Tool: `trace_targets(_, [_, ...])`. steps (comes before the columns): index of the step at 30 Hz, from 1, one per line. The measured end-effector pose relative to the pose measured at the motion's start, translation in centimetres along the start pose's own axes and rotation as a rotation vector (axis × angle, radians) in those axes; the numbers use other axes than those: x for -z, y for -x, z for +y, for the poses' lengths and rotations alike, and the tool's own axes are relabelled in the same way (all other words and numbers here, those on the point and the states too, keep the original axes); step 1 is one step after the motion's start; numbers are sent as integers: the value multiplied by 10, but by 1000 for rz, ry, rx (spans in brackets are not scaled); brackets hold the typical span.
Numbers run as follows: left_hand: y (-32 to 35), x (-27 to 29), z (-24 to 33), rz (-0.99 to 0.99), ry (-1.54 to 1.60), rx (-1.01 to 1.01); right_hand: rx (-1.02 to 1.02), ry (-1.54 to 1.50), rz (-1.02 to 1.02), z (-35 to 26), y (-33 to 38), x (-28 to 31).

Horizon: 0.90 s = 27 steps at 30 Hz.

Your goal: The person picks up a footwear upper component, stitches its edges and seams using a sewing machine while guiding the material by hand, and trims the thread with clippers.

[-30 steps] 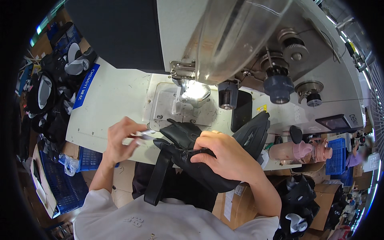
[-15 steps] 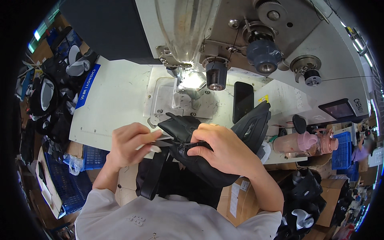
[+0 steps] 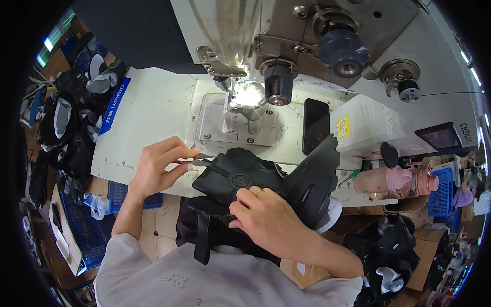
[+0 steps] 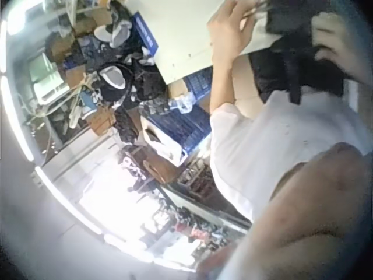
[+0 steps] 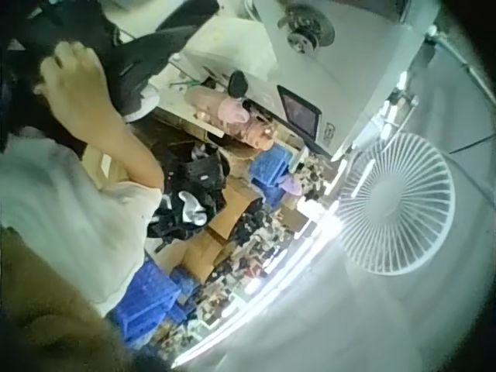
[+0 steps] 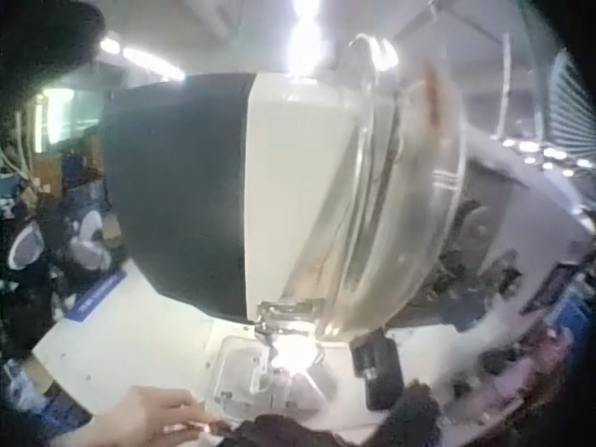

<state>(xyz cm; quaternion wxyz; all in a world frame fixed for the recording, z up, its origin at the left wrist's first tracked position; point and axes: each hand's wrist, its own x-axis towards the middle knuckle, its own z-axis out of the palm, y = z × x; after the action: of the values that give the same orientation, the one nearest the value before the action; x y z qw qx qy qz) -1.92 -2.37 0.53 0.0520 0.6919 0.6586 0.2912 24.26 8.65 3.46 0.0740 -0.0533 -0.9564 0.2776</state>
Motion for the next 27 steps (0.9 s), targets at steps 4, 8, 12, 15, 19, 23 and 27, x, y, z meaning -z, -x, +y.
trace_targets(4, [-1,-11,-9,9,249,92,28,70,-7,-4,5,-4])
trace_targets(8, [-3,-18,-20,14,268,197,14,104,-1,-12,8,-12])
trace_targets(12, [-13,-35,-28,-27,333,201,32,151,-52,-17,12,-17])
trace_targets(15, [-27,-55,-31,-70,282,133,36,159,-54,-16,15,-19])
trace_targets(19, [-40,-75,-37,-111,253,21,68,138,-46,-12,17,-20])
trace_targets(23, [-38,-83,-38,-113,262,6,63,116,-55,-8,19,-22])
trace_targets(27, [-33,-77,-33,-46,384,166,60,98,-47,-6,19,-21])
